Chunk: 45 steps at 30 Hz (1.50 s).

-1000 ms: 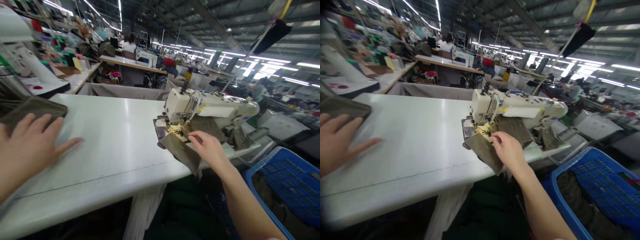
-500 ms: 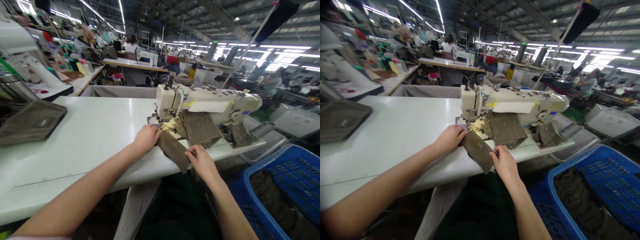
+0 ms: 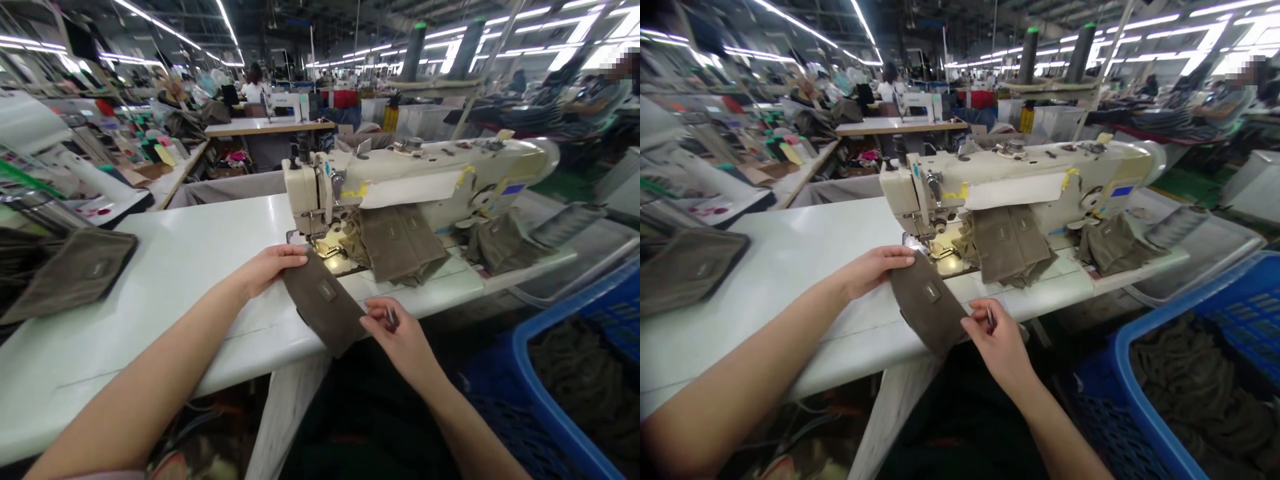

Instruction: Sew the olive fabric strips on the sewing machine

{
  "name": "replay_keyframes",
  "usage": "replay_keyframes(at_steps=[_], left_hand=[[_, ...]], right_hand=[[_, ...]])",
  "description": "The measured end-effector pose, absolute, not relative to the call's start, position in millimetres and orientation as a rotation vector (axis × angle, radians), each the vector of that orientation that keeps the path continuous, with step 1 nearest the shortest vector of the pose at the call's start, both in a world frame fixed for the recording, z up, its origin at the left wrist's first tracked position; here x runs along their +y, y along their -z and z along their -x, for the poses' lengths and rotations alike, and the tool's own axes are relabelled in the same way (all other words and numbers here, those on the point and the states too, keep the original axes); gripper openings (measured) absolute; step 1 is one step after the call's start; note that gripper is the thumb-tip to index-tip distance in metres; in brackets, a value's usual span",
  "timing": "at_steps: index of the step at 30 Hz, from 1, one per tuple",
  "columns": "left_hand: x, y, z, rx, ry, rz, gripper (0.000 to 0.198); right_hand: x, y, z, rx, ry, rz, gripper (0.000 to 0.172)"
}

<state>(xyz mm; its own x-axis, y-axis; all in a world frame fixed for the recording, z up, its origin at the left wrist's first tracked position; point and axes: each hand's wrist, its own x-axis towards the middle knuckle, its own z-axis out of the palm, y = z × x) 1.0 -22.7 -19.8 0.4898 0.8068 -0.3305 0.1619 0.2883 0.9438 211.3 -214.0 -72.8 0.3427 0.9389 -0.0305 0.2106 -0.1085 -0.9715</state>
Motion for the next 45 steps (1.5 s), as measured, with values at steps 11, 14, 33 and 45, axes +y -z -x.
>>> replay_keyframes(at_steps=[11, 14, 33, 45], left_hand=[[2.8, 28.5, -16.1, 1.34, -0.422, -1.964, 0.015], [6.2, 30.6, -19.2, 1.365, -0.414, -2.027, 0.014], [16.2, 39.7, -25.2, 1.556, -0.357, -2.211, 0.021], [18.0, 41.4, -23.4, 1.538, -0.347, -2.217, 0.021]], right_hand=[[-216.2, 83.6, -185.6, -1.543, -0.54, 1.289, 0.004], [-214.0, 85.2, -189.5, -1.686, -0.448, 1.235, 0.02], [-200.8, 81.0, -189.3, -2.071, -0.244, 1.387, 0.035], [-199.8, 78.4, -187.8, -2.058, -0.295, 1.414, 0.031]])
